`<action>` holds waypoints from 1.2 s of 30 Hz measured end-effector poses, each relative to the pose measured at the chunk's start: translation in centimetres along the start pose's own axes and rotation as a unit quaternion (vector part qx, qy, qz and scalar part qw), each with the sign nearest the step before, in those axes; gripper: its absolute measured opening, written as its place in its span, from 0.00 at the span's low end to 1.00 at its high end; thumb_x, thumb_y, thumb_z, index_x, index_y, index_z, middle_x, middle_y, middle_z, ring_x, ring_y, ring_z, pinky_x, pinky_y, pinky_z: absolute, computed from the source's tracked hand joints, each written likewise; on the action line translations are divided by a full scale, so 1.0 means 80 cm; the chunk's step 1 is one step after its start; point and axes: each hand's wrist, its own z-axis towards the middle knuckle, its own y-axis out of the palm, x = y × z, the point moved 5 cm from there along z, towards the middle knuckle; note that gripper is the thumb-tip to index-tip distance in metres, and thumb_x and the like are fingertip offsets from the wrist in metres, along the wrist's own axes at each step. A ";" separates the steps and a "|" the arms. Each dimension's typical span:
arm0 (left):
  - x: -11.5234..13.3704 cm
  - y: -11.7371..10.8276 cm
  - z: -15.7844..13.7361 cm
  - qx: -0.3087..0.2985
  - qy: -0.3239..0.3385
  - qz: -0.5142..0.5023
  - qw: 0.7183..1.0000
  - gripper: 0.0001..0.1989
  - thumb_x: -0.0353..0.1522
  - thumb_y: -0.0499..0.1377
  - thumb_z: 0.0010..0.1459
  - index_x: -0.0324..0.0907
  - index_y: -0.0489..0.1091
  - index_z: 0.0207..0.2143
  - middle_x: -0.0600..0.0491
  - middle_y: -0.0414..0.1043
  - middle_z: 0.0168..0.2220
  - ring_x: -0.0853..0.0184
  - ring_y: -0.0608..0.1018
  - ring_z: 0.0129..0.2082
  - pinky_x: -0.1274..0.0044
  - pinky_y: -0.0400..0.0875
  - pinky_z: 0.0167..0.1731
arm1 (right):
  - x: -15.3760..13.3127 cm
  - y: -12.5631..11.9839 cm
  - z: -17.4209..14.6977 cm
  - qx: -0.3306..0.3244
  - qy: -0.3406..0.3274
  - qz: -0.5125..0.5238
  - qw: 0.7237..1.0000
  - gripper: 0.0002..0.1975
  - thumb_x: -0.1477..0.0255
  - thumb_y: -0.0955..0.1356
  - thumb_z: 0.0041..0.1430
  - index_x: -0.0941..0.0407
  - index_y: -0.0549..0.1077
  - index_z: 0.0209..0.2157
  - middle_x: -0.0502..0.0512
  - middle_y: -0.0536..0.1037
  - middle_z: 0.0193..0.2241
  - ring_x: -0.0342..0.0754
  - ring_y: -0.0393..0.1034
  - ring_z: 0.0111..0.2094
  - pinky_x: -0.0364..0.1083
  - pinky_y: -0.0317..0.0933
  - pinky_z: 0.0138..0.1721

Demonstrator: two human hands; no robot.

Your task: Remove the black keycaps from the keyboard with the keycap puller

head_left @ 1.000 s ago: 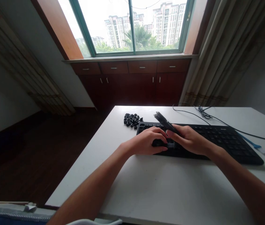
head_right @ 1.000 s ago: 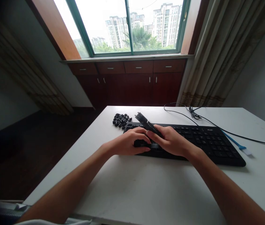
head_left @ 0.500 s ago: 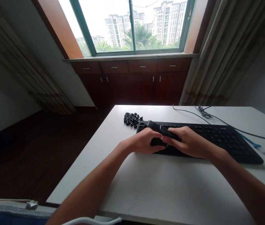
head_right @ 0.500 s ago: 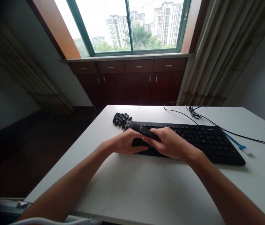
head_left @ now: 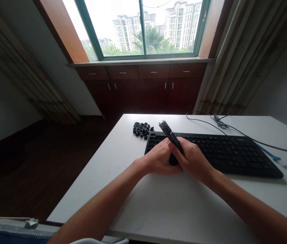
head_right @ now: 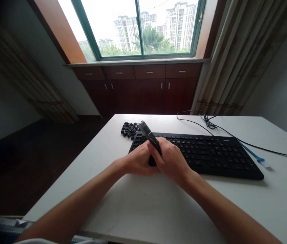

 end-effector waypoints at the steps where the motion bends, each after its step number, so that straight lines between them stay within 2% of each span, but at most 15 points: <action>1: 0.000 0.007 0.001 0.020 -0.016 0.008 1.000 0.25 0.35 0.65 0.50 0.40 0.66 0.50 0.42 0.72 0.51 0.50 0.75 0.51 0.60 0.72 0.55 | 0.001 0.002 -0.001 0.014 0.000 -0.004 1.000 0.14 0.60 0.62 0.72 0.55 0.73 0.43 0.60 0.79 0.41 0.55 0.74 0.42 0.50 0.65 0.44; 3: -0.004 0.019 0.001 0.053 -0.059 0.024 0.997 0.23 0.33 0.63 0.52 0.39 0.66 0.50 0.42 0.72 0.51 0.50 0.76 0.50 0.60 0.75 0.53 | 0.002 0.004 -0.004 0.032 -0.005 -0.011 0.999 0.14 0.61 0.61 0.73 0.55 0.71 0.39 0.58 0.77 0.36 0.53 0.73 0.37 0.49 0.64 0.41; 6: -0.009 0.029 -0.001 0.062 -0.095 0.040 0.993 0.22 0.30 0.62 0.54 0.39 0.66 0.51 0.43 0.72 0.51 0.51 0.76 0.50 0.61 0.76 0.51 | 0.004 0.006 -0.009 0.056 -0.035 -0.022 0.998 0.13 0.62 0.61 0.73 0.54 0.67 0.36 0.55 0.73 0.33 0.51 0.70 0.33 0.48 0.63 0.37; 11: -0.008 0.028 -0.002 0.040 -0.060 0.041 0.997 0.18 0.29 0.62 0.58 0.39 0.69 0.52 0.42 0.71 0.54 0.51 0.74 0.54 0.62 0.75 0.53 | 0.003 0.006 -0.012 0.105 -0.069 -0.038 0.991 0.10 0.65 0.60 0.73 0.53 0.64 0.37 0.55 0.72 0.34 0.50 0.69 0.34 0.48 0.63 0.37; 15: -0.010 0.015 0.000 0.023 -0.036 0.043 0.998 0.18 0.36 0.62 0.64 0.41 0.71 0.54 0.43 0.72 0.55 0.53 0.75 0.53 0.64 0.75 0.52 | 0.002 -0.001 -0.008 0.102 -0.063 -0.035 0.992 0.09 0.65 0.60 0.73 0.53 0.65 0.38 0.54 0.72 0.33 0.49 0.68 0.31 0.48 0.62 0.35; 19: -0.010 -0.006 0.002 0.026 -0.011 0.057 0.998 0.15 0.43 0.62 0.65 0.44 0.76 0.48 0.46 0.75 0.51 0.56 0.75 0.50 0.65 0.73 0.52 | 0.007 -0.013 -0.007 0.113 -0.035 -0.021 0.993 0.12 0.63 0.61 0.73 0.54 0.67 0.38 0.54 0.72 0.32 0.49 0.68 0.31 0.48 0.61 0.35; 26: -0.019 -0.031 -0.003 -0.043 -0.008 0.003 0.999 0.16 0.44 0.63 0.64 0.43 0.80 0.47 0.48 0.78 0.42 0.64 0.78 0.39 0.73 0.72 0.41 | 0.014 -0.011 -0.007 0.095 -0.021 -0.045 0.994 0.14 0.61 0.60 0.73 0.54 0.65 0.35 0.52 0.70 0.29 0.47 0.64 0.28 0.47 0.57 0.32; 33: -0.040 -0.049 -0.010 -0.055 -0.092 -0.118 0.987 0.19 0.47 0.65 0.61 0.43 0.82 0.46 0.51 0.77 0.32 0.69 0.75 0.29 0.78 0.67 0.28 | 0.014 -0.010 -0.005 0.083 -0.009 -0.039 0.996 0.16 0.60 0.60 0.73 0.53 0.63 0.32 0.51 0.68 0.28 0.46 0.61 0.27 0.47 0.54 0.31; 36: -0.049 -0.064 -0.014 -0.056 -0.127 -0.156 0.978 0.19 0.47 0.64 0.62 0.41 0.83 0.42 0.50 0.78 0.32 0.69 0.75 0.30 0.79 0.68 0.27 | 0.014 -0.013 -0.005 0.096 -0.005 -0.033 0.995 0.16 0.60 0.61 0.73 0.53 0.62 0.31 0.50 0.66 0.27 0.46 0.59 0.26 0.47 0.53 0.31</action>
